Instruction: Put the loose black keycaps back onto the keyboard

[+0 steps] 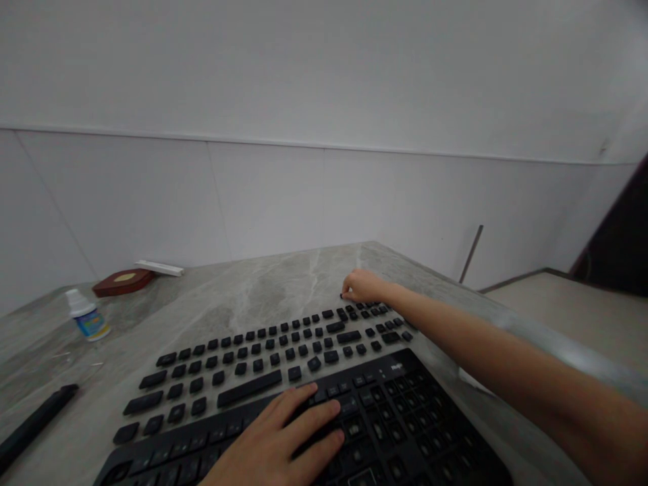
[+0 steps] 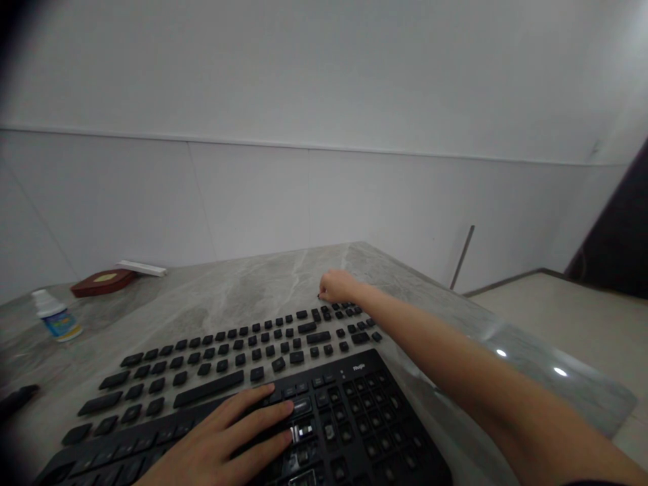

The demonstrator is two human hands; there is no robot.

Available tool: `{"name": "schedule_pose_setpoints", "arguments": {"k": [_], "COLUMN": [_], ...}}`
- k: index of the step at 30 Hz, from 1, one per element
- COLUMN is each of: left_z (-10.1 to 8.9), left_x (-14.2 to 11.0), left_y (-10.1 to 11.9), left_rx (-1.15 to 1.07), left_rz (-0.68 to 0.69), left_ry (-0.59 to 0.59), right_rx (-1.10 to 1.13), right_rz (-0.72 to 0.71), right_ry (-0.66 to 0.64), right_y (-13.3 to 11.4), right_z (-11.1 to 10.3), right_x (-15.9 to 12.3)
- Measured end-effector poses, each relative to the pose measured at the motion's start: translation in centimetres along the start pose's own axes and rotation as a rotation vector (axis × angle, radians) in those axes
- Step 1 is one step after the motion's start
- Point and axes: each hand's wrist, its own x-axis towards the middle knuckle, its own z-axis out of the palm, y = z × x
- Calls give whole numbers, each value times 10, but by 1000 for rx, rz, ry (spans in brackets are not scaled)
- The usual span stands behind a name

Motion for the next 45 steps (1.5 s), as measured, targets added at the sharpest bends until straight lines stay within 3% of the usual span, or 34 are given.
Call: {"name": "schedule_pose_setpoints", "arguments": {"k": [6,9,15,18,21,27,34,45], "left_z": [-1,-1,-23,-30,-26,-8,-32,-35], "left_x": [2,1,8,11,8,0,10,12], "left_y": [-2,-2,6,10,10,4,13,13], "left_rx": [43,20,-112,-145,-154,-123,-147,-148], "left_rz": [26,13,-80,-122,-139,-50,-139,-129], "left_ry": [7,8,-101,-92,-89,-20,-115,-163], "right_rx": [194,333,521,461,406,334,241,261], "right_rz": [-73,-200,-586,-691,-684,-657,-631,-670], "right_ry": [89,122,97,161,154,167,164,125], "right_y": [-5,-18,-52,-56,-52,-50,-58,-50], "right_z": [-5,-12,-10,-2,3,4,4,2], "right_x": [-13,-45,-127,-146,-151,-155,-161,-156]}}
